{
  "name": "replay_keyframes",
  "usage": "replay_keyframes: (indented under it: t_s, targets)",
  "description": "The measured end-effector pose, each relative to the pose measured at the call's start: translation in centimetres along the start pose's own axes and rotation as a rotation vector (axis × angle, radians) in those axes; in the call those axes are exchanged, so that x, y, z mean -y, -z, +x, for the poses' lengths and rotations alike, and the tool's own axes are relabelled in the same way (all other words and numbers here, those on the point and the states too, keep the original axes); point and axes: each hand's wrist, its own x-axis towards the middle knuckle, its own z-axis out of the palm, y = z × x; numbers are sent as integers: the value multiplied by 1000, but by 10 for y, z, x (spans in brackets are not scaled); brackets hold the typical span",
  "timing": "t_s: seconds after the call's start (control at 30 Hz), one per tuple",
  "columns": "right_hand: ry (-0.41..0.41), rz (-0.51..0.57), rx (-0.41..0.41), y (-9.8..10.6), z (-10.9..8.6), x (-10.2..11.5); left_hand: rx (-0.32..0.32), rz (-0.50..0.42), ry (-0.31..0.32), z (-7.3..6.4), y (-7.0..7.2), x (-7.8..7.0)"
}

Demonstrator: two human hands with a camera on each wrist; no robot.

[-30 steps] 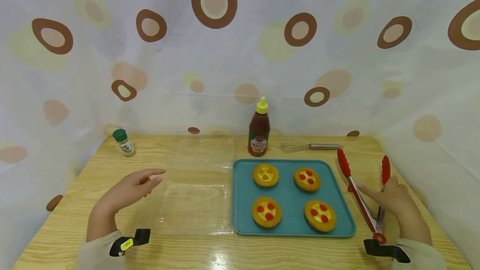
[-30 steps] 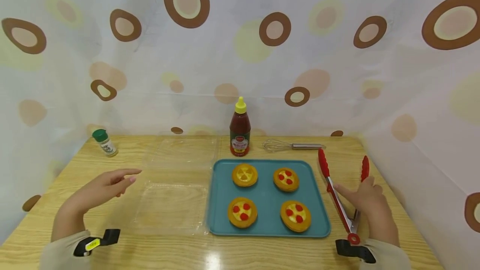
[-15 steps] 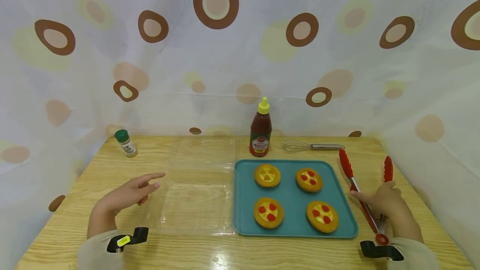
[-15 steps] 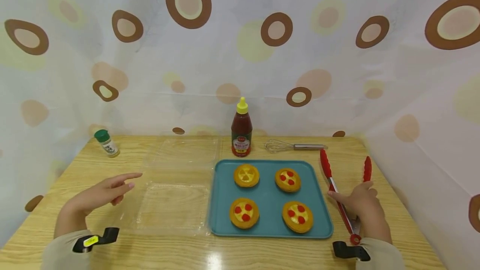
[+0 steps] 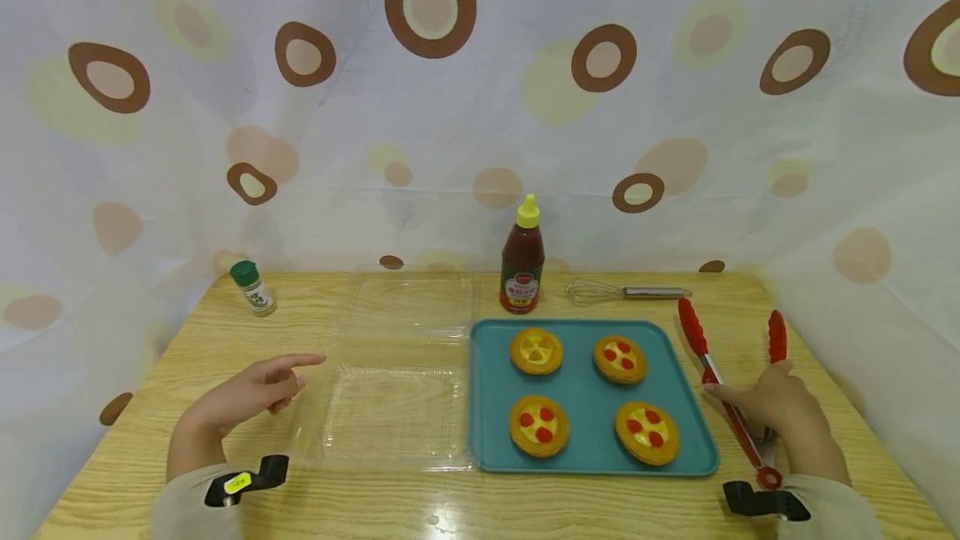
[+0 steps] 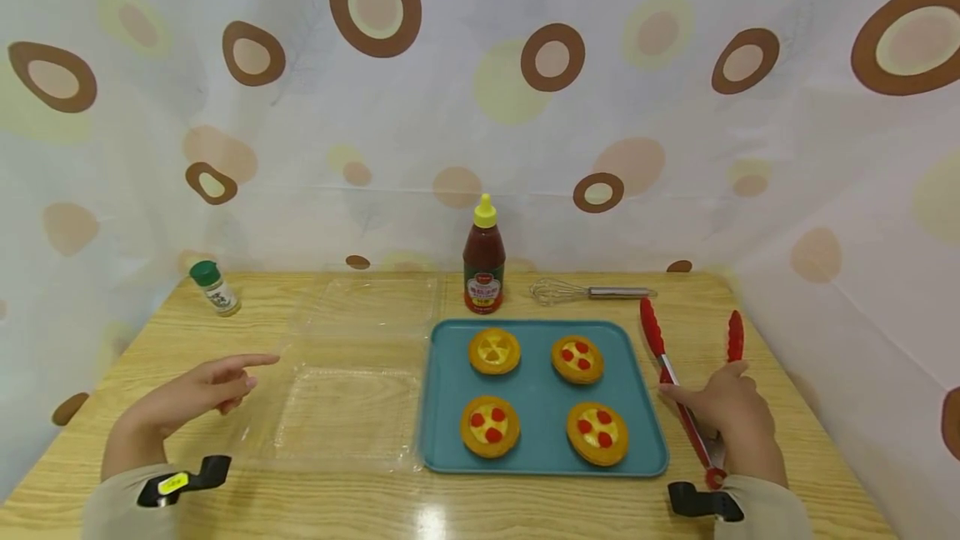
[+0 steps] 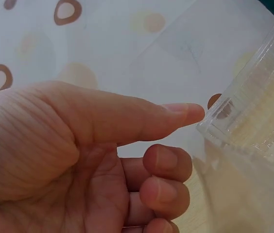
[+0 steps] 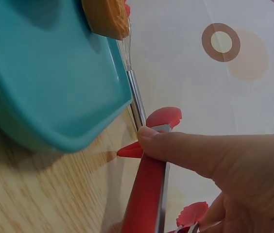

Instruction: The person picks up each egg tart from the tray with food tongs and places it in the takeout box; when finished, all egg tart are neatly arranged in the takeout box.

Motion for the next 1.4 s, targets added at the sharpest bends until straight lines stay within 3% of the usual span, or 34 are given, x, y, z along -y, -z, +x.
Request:
replay_keyframes:
  t_s: [0.1,0.37,0.47,0.73,0.97,1.17,1.4]
  targets:
    - [5,13,-12,2,-2,0,12,-27,-3,0,0,5]
    - [38,-6,-76,9,-9,0,120,-159,-144,3,2,15]
    - [70,-14,-135,13,-11,1,140,-174,-148,4,3,16]
    - [258,28,-384,18,-20,9,89,-132,-89,4,5,24]
    - [369,37,-489,21,-24,18,89,-189,-102,4,5,26]
    - [439,25,-441,23,-28,23,84,-235,-100,3,2,22]
    - [459,43,-273,19,-34,30,84,-213,-104,3,4,19]
